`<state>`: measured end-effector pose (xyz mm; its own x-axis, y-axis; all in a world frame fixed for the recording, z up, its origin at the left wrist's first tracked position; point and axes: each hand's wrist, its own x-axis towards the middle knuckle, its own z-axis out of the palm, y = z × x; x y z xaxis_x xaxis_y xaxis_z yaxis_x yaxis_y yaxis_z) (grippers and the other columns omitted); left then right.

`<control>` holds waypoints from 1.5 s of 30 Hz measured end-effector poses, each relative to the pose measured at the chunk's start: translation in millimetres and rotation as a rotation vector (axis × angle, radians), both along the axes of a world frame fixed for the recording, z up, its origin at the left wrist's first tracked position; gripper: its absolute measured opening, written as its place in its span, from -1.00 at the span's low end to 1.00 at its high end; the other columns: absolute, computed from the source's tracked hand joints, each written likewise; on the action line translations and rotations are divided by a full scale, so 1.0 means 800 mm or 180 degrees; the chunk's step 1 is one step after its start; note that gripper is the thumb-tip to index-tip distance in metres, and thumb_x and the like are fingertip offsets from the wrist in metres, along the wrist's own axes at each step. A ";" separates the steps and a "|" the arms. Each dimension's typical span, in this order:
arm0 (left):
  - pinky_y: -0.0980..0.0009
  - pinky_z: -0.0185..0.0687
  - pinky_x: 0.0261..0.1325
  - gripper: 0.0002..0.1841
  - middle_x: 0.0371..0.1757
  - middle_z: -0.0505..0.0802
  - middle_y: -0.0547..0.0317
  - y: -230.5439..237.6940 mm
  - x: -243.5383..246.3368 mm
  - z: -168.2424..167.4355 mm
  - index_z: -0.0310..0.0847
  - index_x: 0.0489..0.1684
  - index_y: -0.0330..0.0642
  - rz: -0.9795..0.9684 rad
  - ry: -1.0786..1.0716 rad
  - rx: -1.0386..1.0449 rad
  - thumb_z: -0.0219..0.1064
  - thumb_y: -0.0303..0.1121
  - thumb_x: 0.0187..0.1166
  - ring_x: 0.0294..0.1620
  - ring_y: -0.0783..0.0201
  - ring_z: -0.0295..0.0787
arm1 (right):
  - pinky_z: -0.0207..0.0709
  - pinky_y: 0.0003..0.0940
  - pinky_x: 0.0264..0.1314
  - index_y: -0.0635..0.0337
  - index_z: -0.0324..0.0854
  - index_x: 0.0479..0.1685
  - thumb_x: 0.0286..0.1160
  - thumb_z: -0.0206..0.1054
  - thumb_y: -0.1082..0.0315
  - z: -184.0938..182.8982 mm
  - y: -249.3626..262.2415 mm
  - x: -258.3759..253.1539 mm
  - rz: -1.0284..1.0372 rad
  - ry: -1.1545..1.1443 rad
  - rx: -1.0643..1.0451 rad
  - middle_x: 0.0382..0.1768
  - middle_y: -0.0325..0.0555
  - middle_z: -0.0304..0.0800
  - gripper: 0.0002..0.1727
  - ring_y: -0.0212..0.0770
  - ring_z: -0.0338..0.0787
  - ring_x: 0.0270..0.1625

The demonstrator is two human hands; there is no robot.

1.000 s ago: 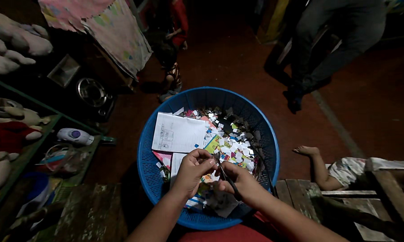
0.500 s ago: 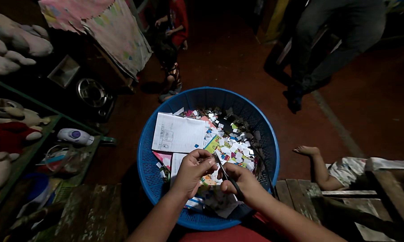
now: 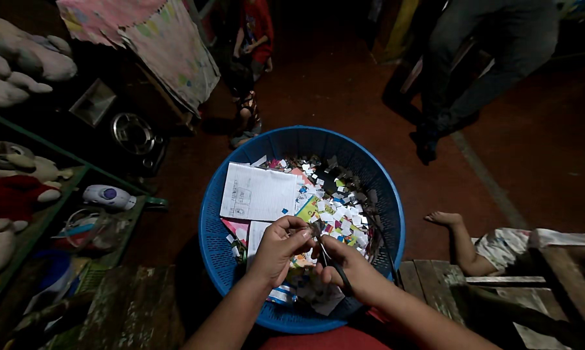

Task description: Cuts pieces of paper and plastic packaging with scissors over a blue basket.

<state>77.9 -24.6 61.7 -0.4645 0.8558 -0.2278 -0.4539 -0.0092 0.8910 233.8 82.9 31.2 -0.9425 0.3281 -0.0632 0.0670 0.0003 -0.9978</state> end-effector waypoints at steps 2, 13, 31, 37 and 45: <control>0.46 0.81 -0.16 -0.87 -0.29 0.83 0.15 0.000 0.000 -0.001 0.61 -0.13 -0.27 0.0000 -0.0012 0.0012 0.27 -0.66 0.50 -0.37 0.37 0.81 | 0.49 -0.67 -0.36 0.03 0.62 -0.01 0.11 0.45 -0.50 0.000 0.000 0.000 -0.0070 -0.0006 -0.0015 -0.38 -0.52 0.61 -0.22 -0.65 0.57 -0.39; 0.46 0.80 -0.16 -0.87 -0.30 0.82 0.17 0.002 -0.001 0.000 0.59 -0.14 -0.26 0.0028 0.0010 -0.0067 0.26 -0.66 0.52 -0.37 0.38 0.80 | 0.43 -0.69 -0.52 -0.01 0.67 -0.19 0.08 0.57 -0.38 0.004 -0.001 0.002 -0.0327 -0.0039 -0.0164 -0.58 -0.56 0.57 -0.36 -0.64 0.52 -0.58; 0.40 0.86 -0.05 -0.80 -0.10 0.83 0.17 0.001 0.012 -0.006 0.62 -0.02 -0.33 -0.0488 0.1095 -0.0221 0.44 -0.55 0.48 -0.22 0.35 0.86 | 0.59 -0.64 -0.32 0.16 0.53 -0.10 0.30 0.50 0.47 0.004 0.000 -0.005 -0.1508 0.0716 -0.0347 -0.33 -0.32 0.72 -0.74 -0.52 0.68 -0.36; 0.38 0.88 -0.05 -0.79 -0.11 0.86 0.15 0.001 0.014 -0.007 0.66 -0.01 -0.33 -0.0344 0.1422 -0.0292 0.47 -0.53 0.47 -0.22 0.33 0.88 | 0.59 -0.63 -0.35 0.17 0.52 -0.09 0.27 0.49 0.49 0.003 0.001 -0.006 -0.1749 0.0761 -0.0424 -0.32 -0.29 0.74 -0.71 -0.50 0.70 -0.37; 0.45 0.86 -0.04 -0.82 -0.12 0.87 0.15 0.000 0.016 -0.006 0.72 -0.02 -0.33 -0.0372 0.1794 -0.0386 0.45 -0.50 0.50 -0.21 0.39 0.88 | 0.50 -0.68 -0.45 0.16 0.50 -0.09 0.26 0.49 0.49 0.001 0.002 -0.006 -0.1862 0.0814 -0.0541 -0.35 -0.32 0.70 -0.70 -0.53 0.63 -0.44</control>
